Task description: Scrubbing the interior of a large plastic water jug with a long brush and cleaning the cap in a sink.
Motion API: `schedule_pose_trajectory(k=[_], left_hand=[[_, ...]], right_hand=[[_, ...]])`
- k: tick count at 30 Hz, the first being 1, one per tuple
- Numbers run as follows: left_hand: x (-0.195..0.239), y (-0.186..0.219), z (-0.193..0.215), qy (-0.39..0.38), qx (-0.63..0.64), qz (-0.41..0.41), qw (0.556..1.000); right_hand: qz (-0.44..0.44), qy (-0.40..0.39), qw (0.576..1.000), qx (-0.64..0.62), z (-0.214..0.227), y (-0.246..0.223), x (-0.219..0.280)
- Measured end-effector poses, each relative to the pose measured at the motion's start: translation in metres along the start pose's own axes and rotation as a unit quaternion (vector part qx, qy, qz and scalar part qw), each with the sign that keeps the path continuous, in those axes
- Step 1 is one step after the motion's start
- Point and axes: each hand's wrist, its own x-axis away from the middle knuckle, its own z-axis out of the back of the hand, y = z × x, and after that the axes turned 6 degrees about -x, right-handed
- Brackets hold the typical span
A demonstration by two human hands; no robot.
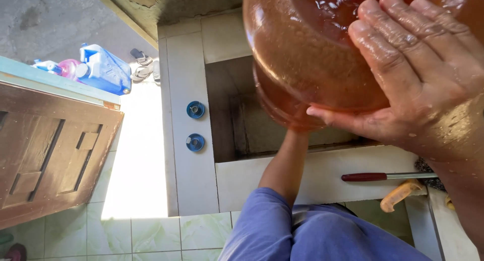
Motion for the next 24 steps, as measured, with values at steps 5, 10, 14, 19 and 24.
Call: schedule_pose_trajectory(k=[5,10,14,19,24], left_hand=[[0.004,-0.018,-0.034,-0.013,-0.001,-0.005,1.0],[-0.005,-0.001,-0.036,-0.025,0.001,-0.016,1.0],[-0.008,0.023,-0.038,-0.035,0.007,-0.029,0.999],[-0.014,0.047,-0.05,-0.052,-0.004,-0.027,0.998],[-0.022,0.058,-0.076,-0.082,-0.018,-0.014,0.996]], right_hand=[[-0.002,-0.028,0.997,0.069,0.009,0.006,0.0],[0.006,-0.015,1.0,0.002,0.011,0.007,0.006],[-0.006,-0.043,0.998,0.055,0.011,0.015,0.009],[-0.119,0.092,0.975,-0.166,-0.027,0.038,0.082],[-0.431,0.225,0.709,-0.51,-0.165,0.066,0.248]])
